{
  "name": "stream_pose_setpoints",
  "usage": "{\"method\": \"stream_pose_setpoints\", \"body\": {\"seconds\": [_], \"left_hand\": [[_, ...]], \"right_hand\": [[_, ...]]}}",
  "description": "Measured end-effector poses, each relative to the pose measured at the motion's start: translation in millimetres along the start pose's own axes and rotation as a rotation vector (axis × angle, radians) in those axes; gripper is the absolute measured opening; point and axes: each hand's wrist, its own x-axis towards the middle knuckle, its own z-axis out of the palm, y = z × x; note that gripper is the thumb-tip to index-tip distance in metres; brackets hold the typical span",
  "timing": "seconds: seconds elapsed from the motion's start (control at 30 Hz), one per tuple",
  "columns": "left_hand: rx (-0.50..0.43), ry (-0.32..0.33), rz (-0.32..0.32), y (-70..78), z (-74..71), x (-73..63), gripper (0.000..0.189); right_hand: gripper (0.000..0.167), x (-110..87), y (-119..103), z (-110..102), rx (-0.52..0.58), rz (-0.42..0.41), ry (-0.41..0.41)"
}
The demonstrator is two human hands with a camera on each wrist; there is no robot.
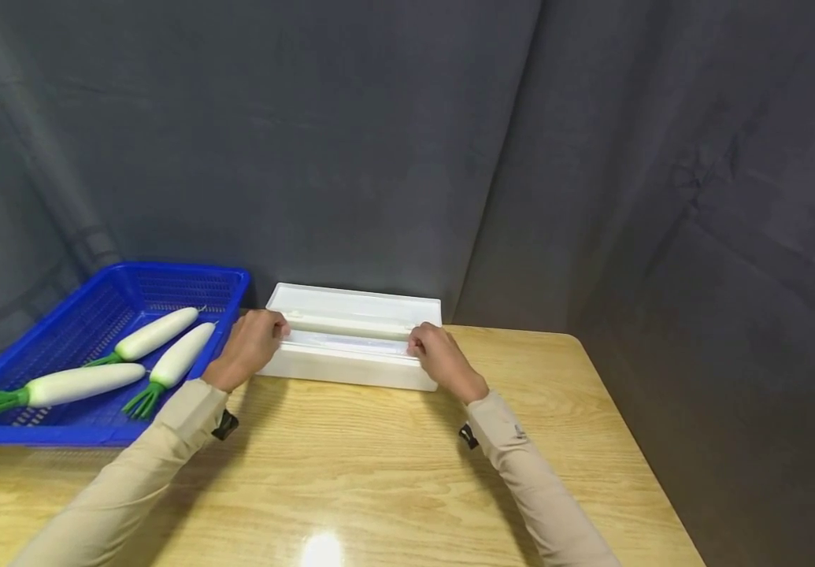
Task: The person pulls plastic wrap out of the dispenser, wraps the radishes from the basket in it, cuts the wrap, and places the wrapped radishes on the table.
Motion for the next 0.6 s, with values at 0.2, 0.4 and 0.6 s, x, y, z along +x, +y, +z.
{"method": "stream_pose_setpoints", "body": {"seconds": [0.2,0.4,0.6], "left_hand": [[0.019,0.011,-0.001,2.1,-1.2,0.5,0.021],[0.022,0.049,0.027,2.6,0.0,-0.3,0.017],[0.019,0.078,0.046,3.8,1.9,-2.9,0.016]], "right_hand": [[0.014,-3.9,-0.4,1.3,-0.052,-0.035,0.048],[0.013,-9.1,-4.8,-0.1,-0.077,-0.039,0.069],[0.008,-14.4,-8.7,-3.3,-0.093,-0.026,0.079]]}}
